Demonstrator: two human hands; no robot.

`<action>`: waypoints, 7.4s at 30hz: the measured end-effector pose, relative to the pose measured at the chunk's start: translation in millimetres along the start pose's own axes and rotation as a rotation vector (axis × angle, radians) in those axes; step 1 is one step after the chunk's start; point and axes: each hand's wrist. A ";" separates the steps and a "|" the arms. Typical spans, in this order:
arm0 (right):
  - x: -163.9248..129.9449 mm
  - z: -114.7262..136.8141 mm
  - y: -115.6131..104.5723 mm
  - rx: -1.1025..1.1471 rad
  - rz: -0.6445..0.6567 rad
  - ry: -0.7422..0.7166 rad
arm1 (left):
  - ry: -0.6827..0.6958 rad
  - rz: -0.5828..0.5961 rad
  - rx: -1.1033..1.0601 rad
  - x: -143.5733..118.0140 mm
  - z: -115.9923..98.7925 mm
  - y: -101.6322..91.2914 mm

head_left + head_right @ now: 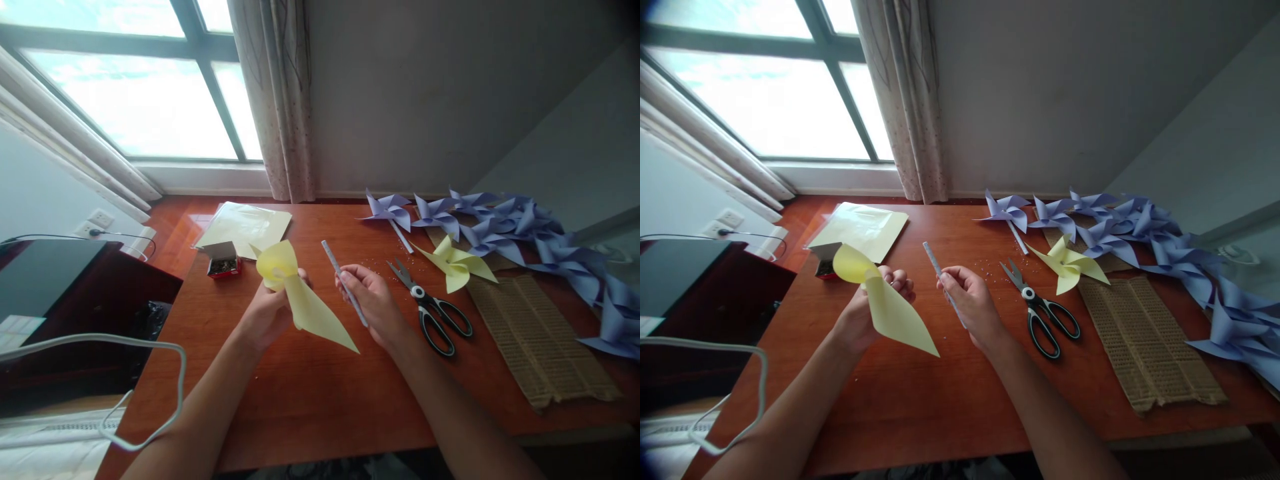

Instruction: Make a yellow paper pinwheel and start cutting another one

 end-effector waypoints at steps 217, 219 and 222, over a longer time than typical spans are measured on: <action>-26.6 2.2 8.0 0.016 0.498 0.022 | 0.145 0.241 0.091 2.2 -5.8 5.2; -26.7 2.2 8.0 0.020 0.505 0.022 | 0.145 0.235 0.093 2.0 -5.9 5.6; -26.8 2.1 7.8 0.020 0.500 0.018 | 0.151 0.234 0.093 2.0 -6.1 6.7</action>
Point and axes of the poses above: each hand's wrist, its own x-axis towards the middle knuckle, its own y-axis out of the palm, z = x × y, and after that the axes turned 7 degrees about x, right-handed
